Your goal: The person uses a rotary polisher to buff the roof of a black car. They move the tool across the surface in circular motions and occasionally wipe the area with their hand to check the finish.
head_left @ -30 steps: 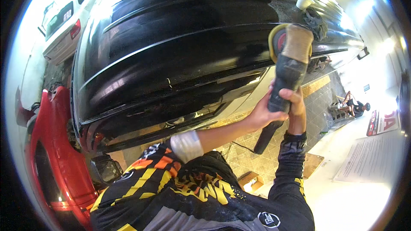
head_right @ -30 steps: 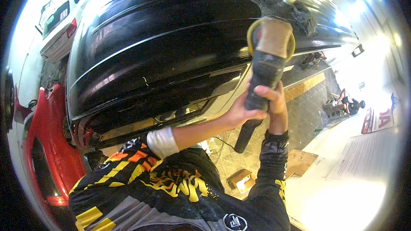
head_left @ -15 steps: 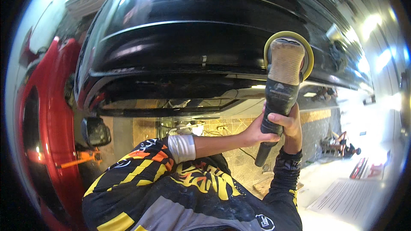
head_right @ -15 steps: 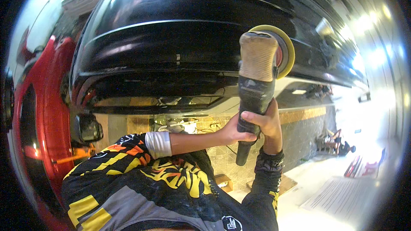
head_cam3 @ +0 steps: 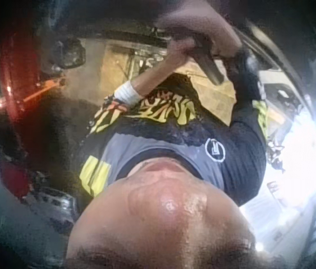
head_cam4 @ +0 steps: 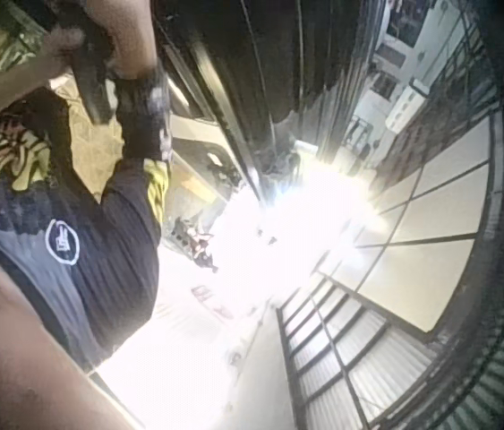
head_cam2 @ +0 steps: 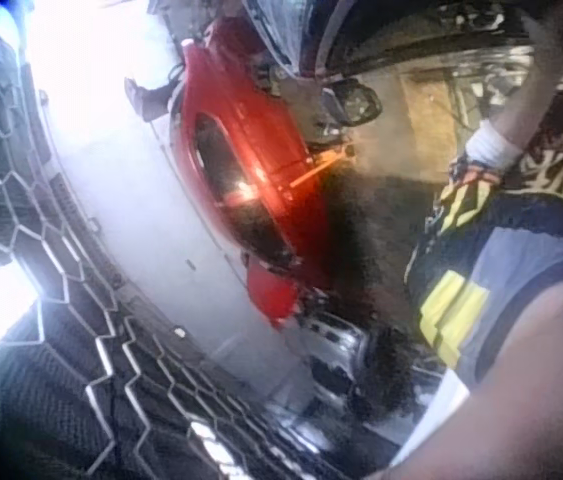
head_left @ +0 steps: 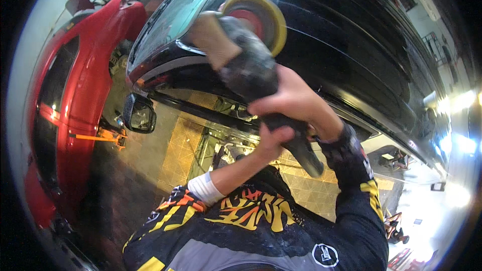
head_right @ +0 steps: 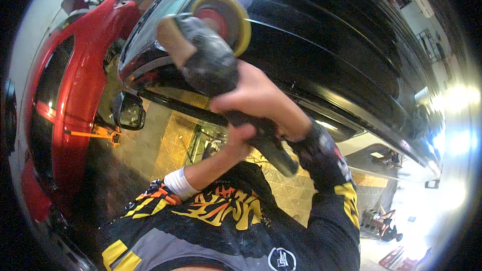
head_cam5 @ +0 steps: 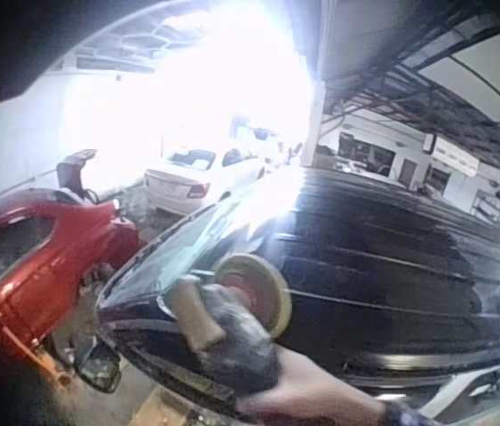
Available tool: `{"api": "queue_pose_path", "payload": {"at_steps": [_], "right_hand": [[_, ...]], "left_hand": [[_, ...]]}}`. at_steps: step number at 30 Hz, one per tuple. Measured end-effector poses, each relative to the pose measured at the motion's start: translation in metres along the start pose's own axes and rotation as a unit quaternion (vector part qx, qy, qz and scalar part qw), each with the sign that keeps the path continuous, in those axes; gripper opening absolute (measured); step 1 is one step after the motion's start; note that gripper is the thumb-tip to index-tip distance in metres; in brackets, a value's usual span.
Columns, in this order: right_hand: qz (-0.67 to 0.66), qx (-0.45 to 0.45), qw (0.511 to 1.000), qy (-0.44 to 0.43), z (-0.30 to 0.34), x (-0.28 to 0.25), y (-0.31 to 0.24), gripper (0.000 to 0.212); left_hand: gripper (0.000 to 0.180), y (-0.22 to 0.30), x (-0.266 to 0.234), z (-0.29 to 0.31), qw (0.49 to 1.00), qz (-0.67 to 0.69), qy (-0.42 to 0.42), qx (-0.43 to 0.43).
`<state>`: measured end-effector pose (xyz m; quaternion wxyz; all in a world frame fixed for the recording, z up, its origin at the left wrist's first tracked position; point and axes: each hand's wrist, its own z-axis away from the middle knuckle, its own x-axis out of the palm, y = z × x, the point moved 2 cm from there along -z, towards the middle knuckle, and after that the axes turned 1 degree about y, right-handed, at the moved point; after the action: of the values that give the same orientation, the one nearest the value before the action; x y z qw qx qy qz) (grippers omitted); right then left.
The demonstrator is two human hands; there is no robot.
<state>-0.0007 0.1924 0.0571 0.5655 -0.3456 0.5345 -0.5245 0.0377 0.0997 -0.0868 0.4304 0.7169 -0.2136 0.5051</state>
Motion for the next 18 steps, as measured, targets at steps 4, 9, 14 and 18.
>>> {"api": "queue_pose_path", "payload": {"at_steps": [4,9,14,18], "right_hand": [[0.016,-0.012,1.000,-0.021,-0.056,0.024,0.017,0.053],[-0.086,-0.021,0.996,0.008,-0.002,-0.001,0.026,0.055],[-0.177,0.028,0.976,0.124,0.134,-0.048,0.046,0.064],[-0.249,0.084,0.924,0.278,0.240,-0.070,0.061,0.061]], "left_hand": [[0.069,0.041,-0.033,-0.013,0.999,-0.023,0.031,-0.006],[0.065,0.028,0.012,0.007,0.996,-0.068,0.052,-0.040],[0.053,-0.045,0.062,0.043,0.949,-0.245,0.001,-0.200],[0.069,-0.108,0.116,0.053,0.939,-0.221,-0.087,-0.251]]}}
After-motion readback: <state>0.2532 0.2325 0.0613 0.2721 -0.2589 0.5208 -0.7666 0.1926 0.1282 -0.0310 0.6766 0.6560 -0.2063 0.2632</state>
